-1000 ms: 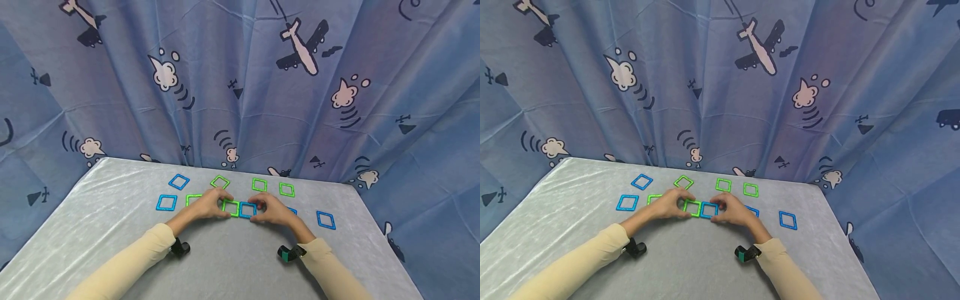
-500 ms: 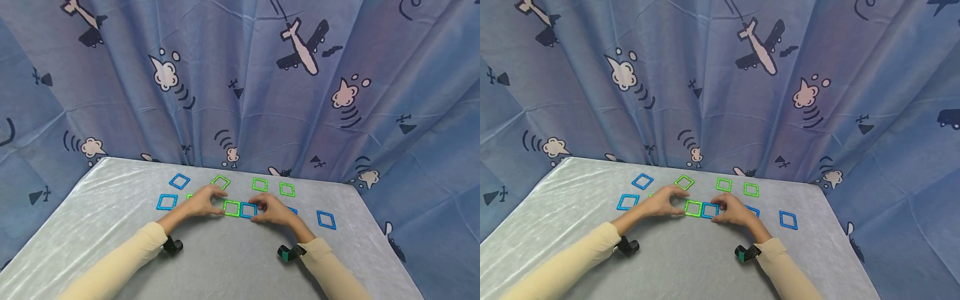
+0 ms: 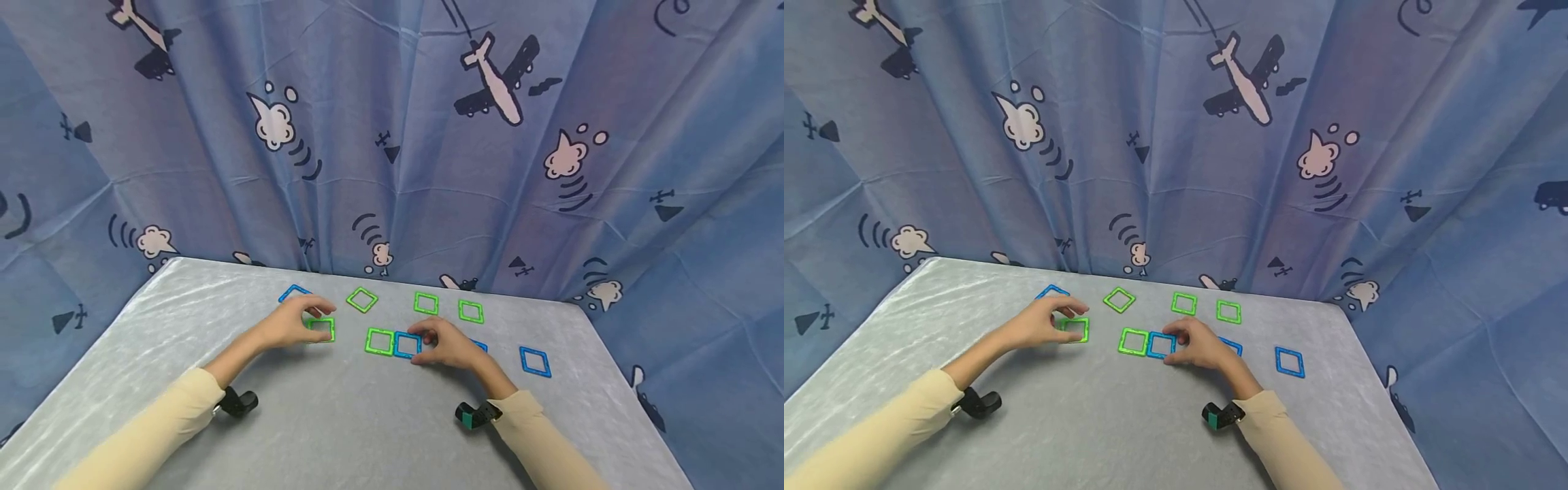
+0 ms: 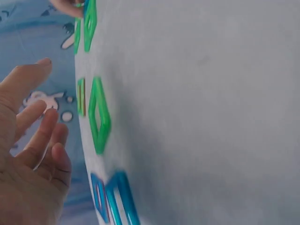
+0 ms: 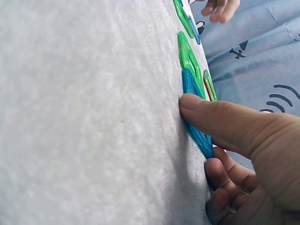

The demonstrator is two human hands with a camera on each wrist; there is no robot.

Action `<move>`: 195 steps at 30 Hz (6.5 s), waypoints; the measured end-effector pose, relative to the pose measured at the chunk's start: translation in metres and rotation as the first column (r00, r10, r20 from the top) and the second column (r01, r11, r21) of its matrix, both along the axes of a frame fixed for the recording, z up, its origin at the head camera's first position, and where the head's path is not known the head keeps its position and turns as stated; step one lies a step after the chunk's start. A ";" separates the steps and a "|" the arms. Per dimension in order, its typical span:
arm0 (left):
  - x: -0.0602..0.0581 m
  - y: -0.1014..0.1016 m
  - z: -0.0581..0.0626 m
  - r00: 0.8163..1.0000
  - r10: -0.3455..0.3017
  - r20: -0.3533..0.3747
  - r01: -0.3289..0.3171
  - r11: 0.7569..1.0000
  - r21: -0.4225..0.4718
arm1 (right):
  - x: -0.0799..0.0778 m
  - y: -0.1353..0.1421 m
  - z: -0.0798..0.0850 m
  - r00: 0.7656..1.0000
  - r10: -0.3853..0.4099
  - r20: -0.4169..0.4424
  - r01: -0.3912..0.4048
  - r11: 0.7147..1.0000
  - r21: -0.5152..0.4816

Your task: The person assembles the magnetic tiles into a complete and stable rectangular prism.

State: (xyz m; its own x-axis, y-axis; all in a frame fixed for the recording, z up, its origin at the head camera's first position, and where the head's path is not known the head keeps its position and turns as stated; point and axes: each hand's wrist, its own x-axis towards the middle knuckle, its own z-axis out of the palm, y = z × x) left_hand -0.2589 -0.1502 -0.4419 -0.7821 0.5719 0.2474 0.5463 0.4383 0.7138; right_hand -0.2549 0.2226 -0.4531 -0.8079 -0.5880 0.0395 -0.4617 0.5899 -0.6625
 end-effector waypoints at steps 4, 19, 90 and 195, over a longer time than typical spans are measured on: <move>0.003 -0.020 0.001 0.999 0.048 0.016 -0.048 0.999 -0.009 | 0.001 0.000 0.001 1.000 -0.006 0.001 0.006 1.000 0.007; 0.014 -0.054 -0.002 0.994 0.099 0.039 -0.100 0.995 0.028 | 0.001 -0.001 0.002 0.999 -0.021 0.033 0.021 1.000 0.005; -0.004 -0.024 -0.023 0.990 0.106 -0.089 -0.111 0.993 -0.050 | 0.001 0.000 -0.003 1.000 -0.012 -0.005 0.013 1.000 0.024; -0.005 0.044 -0.006 0.977 0.082 0.196 -0.091 0.995 0.038 | 0.003 -0.001 -0.001 1.000 -0.016 0.013 0.016 1.000 0.014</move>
State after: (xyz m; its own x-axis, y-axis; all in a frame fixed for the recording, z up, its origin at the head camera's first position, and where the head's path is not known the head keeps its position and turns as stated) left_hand -0.2639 -0.1067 -0.4480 -0.8639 0.4914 0.1108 0.3568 0.4417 0.8232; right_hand -0.2514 0.2212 -0.4544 -0.8176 -0.5754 0.0209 -0.4435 0.6062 -0.6602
